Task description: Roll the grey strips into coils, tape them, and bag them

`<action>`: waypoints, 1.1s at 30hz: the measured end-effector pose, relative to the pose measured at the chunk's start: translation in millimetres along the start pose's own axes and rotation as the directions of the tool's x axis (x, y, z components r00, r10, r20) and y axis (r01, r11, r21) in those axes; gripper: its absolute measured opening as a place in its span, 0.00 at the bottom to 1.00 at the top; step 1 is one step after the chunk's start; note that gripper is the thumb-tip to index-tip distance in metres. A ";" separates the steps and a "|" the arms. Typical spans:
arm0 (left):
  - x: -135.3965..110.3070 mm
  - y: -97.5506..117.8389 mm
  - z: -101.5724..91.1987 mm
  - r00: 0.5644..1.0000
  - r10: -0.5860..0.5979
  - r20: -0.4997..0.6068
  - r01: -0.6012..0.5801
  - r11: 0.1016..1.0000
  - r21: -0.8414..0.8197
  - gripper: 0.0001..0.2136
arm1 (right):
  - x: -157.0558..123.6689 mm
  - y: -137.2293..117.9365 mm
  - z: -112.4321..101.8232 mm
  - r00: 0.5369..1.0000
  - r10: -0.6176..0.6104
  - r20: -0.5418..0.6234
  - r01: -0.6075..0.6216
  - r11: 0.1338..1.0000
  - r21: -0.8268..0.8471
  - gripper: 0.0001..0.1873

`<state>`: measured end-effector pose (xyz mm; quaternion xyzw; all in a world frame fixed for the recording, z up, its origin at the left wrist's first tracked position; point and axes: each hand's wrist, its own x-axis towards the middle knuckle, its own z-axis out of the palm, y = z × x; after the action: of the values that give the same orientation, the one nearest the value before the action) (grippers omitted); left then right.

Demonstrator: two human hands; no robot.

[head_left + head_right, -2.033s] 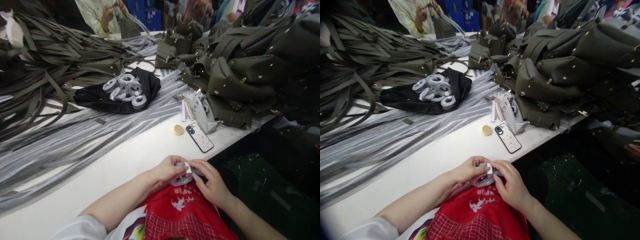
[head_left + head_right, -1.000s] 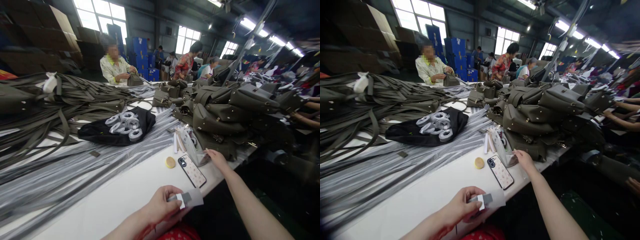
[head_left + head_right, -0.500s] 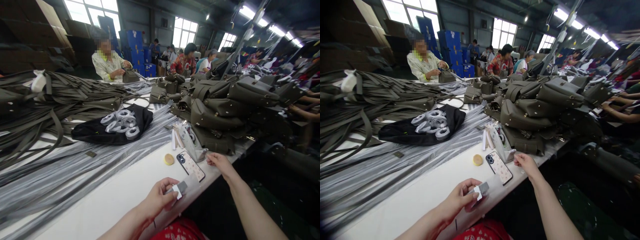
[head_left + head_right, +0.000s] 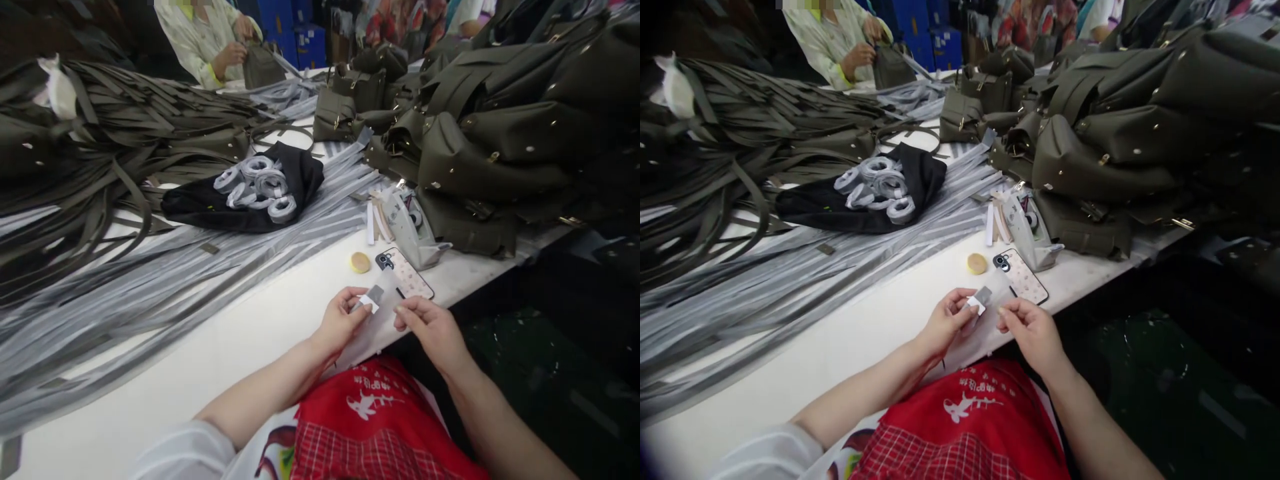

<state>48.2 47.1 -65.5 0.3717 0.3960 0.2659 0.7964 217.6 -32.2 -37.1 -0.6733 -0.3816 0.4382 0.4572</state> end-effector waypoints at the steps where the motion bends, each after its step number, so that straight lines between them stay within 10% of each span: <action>1: -0.4 0.0 0.6 1.000 0.006 0.001 -0.006 1.000 0.001 0.27 | -2.7 -0.1 10.6 0.999 0.016 0.034 -0.017 1.000 0.026 0.16; 14: -1.3 2.0 -3.3 0.996 0.043 0.072 -0.047 0.997 0.065 0.24 | 12.9 14.0 31.0 0.978 0.176 0.110 -0.179 0.984 0.024 0.24; 20: 8.7 -3.8 -0.9 0.986 0.127 -0.106 -0.100 0.968 0.229 0.23 | 17.2 17.7 38.0 0.982 0.165 0.089 -0.162 0.986 -0.041 0.26; 33: 11.5 9.6 -2.8 0.993 -0.030 -0.117 0.012 0.989 -0.149 0.24 | 17.6 21.1 44.5 0.997 -0.056 0.043 0.068 0.928 -0.367 0.26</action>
<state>50.8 62.0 -63.9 0.2910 0.4259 0.3079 0.7995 184.0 -9.7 -70.2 -0.7276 -0.4852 0.3549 0.3304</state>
